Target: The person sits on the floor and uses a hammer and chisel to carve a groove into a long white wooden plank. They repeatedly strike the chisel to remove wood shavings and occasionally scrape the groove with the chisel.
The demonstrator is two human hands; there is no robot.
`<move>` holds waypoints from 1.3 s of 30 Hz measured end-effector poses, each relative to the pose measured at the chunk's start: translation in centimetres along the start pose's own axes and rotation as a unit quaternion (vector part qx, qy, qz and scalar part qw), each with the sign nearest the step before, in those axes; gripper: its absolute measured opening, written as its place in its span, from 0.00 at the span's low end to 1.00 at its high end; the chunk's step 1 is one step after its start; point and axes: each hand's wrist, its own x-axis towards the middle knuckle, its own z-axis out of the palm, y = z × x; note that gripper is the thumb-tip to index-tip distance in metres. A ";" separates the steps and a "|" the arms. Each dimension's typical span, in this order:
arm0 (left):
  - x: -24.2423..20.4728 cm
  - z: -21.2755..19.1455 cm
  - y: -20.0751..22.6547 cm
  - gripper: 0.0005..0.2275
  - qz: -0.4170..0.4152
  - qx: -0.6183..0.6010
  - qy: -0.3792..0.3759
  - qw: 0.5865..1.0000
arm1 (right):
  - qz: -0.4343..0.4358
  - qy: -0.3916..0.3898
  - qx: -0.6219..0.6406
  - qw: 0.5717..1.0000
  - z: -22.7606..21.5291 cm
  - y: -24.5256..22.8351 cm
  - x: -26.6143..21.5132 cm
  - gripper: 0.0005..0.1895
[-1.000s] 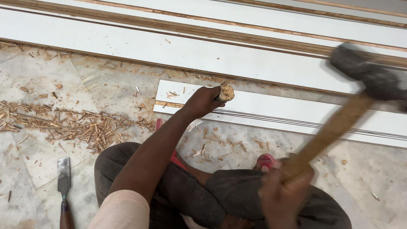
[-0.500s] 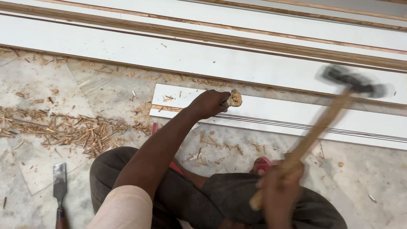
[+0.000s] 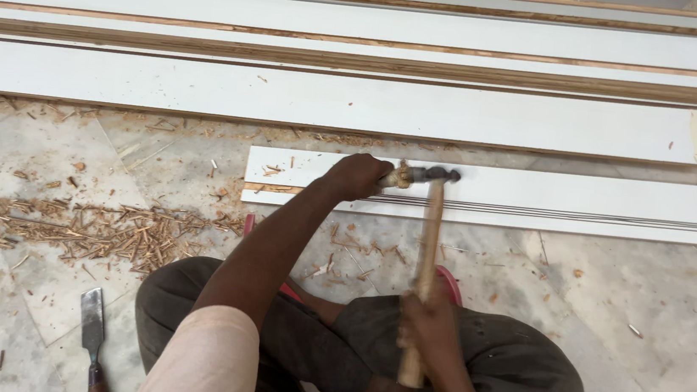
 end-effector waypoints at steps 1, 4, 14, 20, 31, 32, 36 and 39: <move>0.2 0.1 0.1 0.06 -0.009 0.006 -0.017 1.000 | 0.054 -0.058 -0.022 0.997 0.0 0.4 -0.1 0.12; 0.8 0.0 0.2 0.05 -0.007 0.011 -0.030 0.999 | 0.026 -0.055 0.038 0.997 -1.9 -0.3 -0.1 0.12; 1.0 -0.3 -0.1 0.08 0.008 0.032 -0.058 0.998 | 0.106 -0.056 0.047 0.992 0.2 0.8 0.1 0.14; 0.4 -0.5 -0.7 0.07 -0.011 0.020 -0.044 0.999 | -0.050 0.030 0.103 0.993 -0.9 -0.3 0.1 0.09; -5.3 0.6 -8.8 0.10 -0.059 0.083 0.049 0.994 | 0.109 -0.102 -0.021 0.989 0.8 2.5 0.2 0.12; -6.5 -0.7 -9.1 0.09 -0.091 0.053 0.058 0.993 | 0.076 -0.092 -0.017 0.993 0.7 2.5 0.2 0.12; -7.8 -3.5 -7.0 0.15 -0.100 -0.037 0.126 0.986 | 0.005 -0.038 -0.001 0.999 0.8 1.2 0.8 0.13; -6.6 -3.3 -5.0 0.13 0.005 -0.202 0.145 0.969 | 0.003 -0.027 0.032 0.999 0.5 1.0 0.3 0.14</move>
